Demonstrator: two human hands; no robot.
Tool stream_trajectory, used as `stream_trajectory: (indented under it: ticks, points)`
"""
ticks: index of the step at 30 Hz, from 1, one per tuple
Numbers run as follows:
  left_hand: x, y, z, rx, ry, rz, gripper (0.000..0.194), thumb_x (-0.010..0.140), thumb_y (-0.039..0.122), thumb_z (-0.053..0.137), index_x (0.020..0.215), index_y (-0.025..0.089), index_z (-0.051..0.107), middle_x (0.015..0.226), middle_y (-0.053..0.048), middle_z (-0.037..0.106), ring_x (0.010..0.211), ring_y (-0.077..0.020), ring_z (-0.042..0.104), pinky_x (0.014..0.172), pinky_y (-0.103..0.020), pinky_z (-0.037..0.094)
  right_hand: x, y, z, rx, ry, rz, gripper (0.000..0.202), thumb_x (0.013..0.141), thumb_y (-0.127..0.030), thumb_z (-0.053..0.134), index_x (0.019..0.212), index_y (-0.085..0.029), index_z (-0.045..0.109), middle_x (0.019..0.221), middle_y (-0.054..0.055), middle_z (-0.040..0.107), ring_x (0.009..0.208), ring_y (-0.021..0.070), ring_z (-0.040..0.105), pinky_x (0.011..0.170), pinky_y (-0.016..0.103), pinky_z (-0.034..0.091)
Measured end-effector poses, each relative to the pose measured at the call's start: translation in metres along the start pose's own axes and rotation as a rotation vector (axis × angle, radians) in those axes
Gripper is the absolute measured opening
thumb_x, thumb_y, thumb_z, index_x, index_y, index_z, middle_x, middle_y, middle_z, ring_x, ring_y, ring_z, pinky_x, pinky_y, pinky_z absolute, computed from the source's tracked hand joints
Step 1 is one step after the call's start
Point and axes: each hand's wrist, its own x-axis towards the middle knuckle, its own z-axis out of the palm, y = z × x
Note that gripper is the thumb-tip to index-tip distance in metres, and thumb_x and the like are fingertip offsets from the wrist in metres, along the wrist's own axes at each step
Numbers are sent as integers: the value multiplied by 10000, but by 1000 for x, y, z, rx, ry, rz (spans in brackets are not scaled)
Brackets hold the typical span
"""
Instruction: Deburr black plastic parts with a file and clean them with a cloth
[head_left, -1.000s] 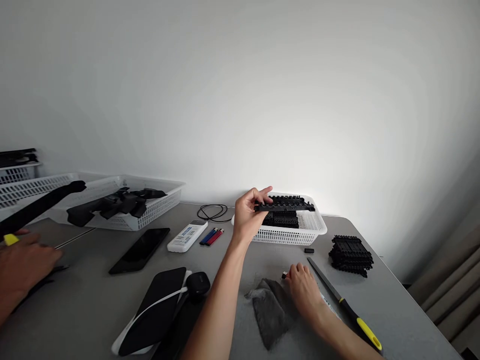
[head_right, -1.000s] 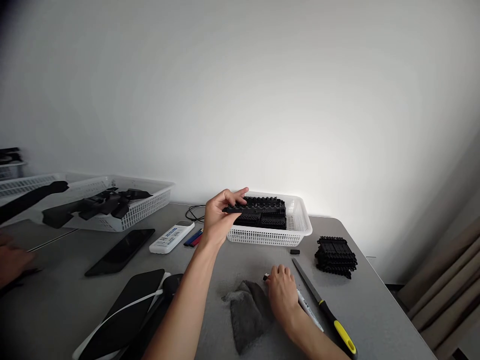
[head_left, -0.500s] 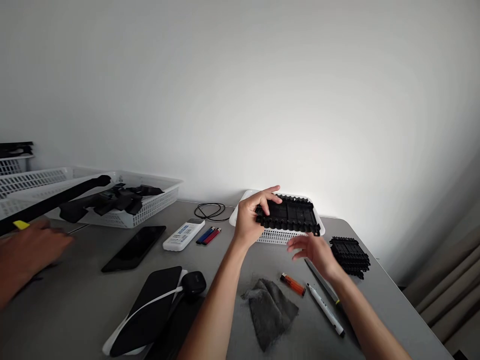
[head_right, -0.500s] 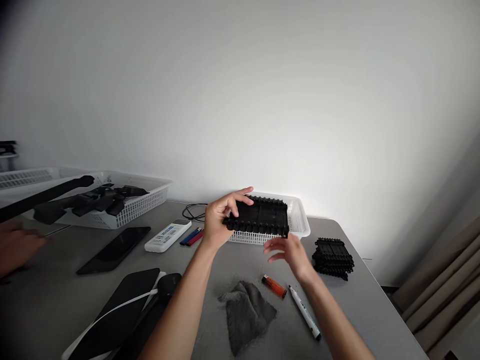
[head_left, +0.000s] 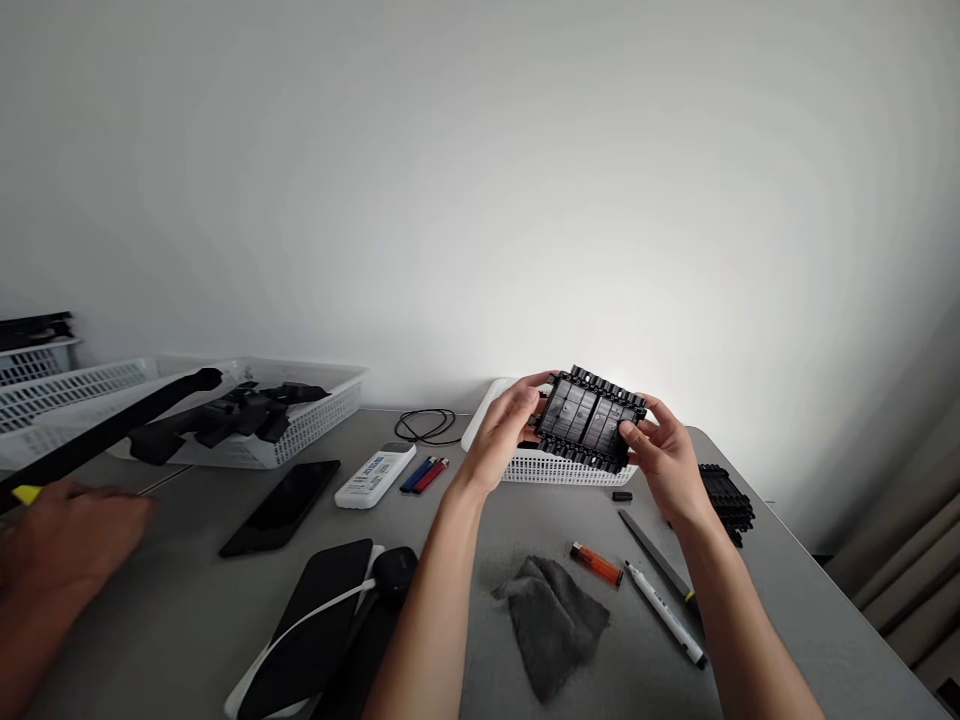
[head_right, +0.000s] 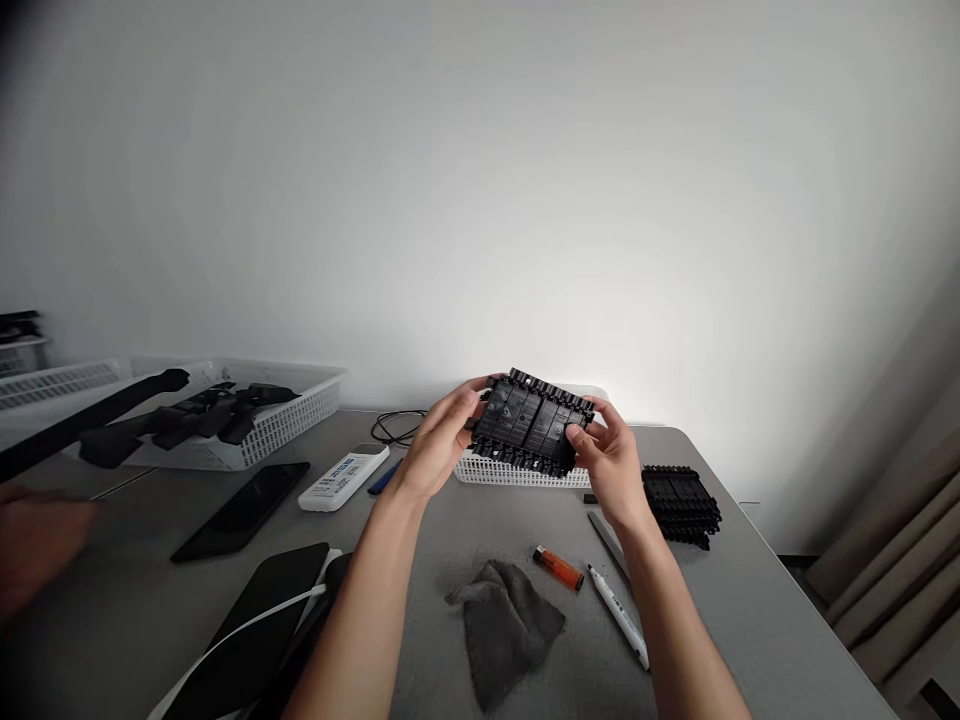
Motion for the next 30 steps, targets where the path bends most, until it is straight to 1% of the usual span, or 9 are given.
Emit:
stream_trajectory:
  ticks: [3, 7, 10, 13, 15, 17, 20, 24, 30]
  points:
    - [-2, 0, 0, 16, -72, -66, 473, 830, 576, 601, 1128, 215, 672, 1021, -104, 712, 965, -268, 665, 692, -297, 574, 0, -4, -4, -113, 65, -70, 459, 799, -453, 707, 1173, -257, 527, 696, -40, 524, 619, 136, 494, 551, 268, 435]
    - [-5, 3, 6, 202, -119, -32, 264, 806, 466, 667, 871, 210, 671, 746, -27, 618, 701, -179, 605, 576, -261, 576, -2, -4, -11, -224, 154, -142, 397, 784, -453, 719, 1074, -237, 555, 633, -51, 474, 586, 142, 480, 525, 273, 421]
    - [-5, 1, 8, 252, -94, 5, 251, 820, 441, 640, 729, 207, 629, 650, -3, 536, 592, -147, 533, 490, -250, 568, -4, -2, -19, -301, 167, -134, 413, 787, -481, 712, 1080, -221, 583, 747, 14, 596, 706, 198, 589, 601, 328, 500]
    - [-3, -1, 8, 266, -35, -33, 220, 829, 409, 614, 855, 199, 674, 686, -16, 596, 601, -159, 559, 485, -278, 585, -6, 1, -29, -384, 82, -73, 443, 827, -519, 659, 1142, -211, 609, 947, 87, 677, 873, 243, 649, 714, 385, 549]
    - [-2, -2, 6, 267, -13, -66, 249, 834, 389, 596, 962, 193, 681, 761, -37, 653, 659, -181, 602, 517, -302, 598, -8, 7, -35, -442, -21, -24, 445, 854, -535, 620, 1153, -206, 619, 960, 93, 693, 896, 243, 660, 733, 383, 552]
    - [-1, -3, 3, 262, 0, -88, 278, 833, 384, 589, 1015, 192, 675, 814, -53, 683, 704, -199, 629, 537, -316, 597, -12, 17, -40, -492, -114, 30, 450, 879, -547, 575, 1167, -204, 613, 928, 86, 703, 874, 234, 668, 708, 361, 547]
    - [0, -4, 0, 284, 32, -76, 276, 812, 360, 606, 1018, 194, 683, 826, -58, 702, 731, -216, 654, 557, -313, 570, -24, 41, -48, -649, -163, 96, 418, 900, -533, 531, 1131, -199, 629, 859, 71, 704, 789, 223, 666, 646, 330, 512]
    - [2, -5, -2, 378, 73, 22, 222, 808, 297, 594, 966, 194, 710, 817, -52, 711, 813, -225, 678, 719, -320, 533, -48, 79, -58, -910, -168, 186, 304, 892, -441, 521, 974, -190, 671, 847, 82, 707, 773, 241, 663, 672, 337, 475]
    - [-1, 1, -4, 436, 78, -2, 266, 827, 314, 560, 1010, 187, 706, 917, -66, 724, 891, -229, 669, 771, -314, 492, -93, 111, -84, -1337, -79, 397, 279, 904, -333, 463, 1090, -205, 628, 1062, 118, 685, 953, 276, 657, 686, 320, 442]
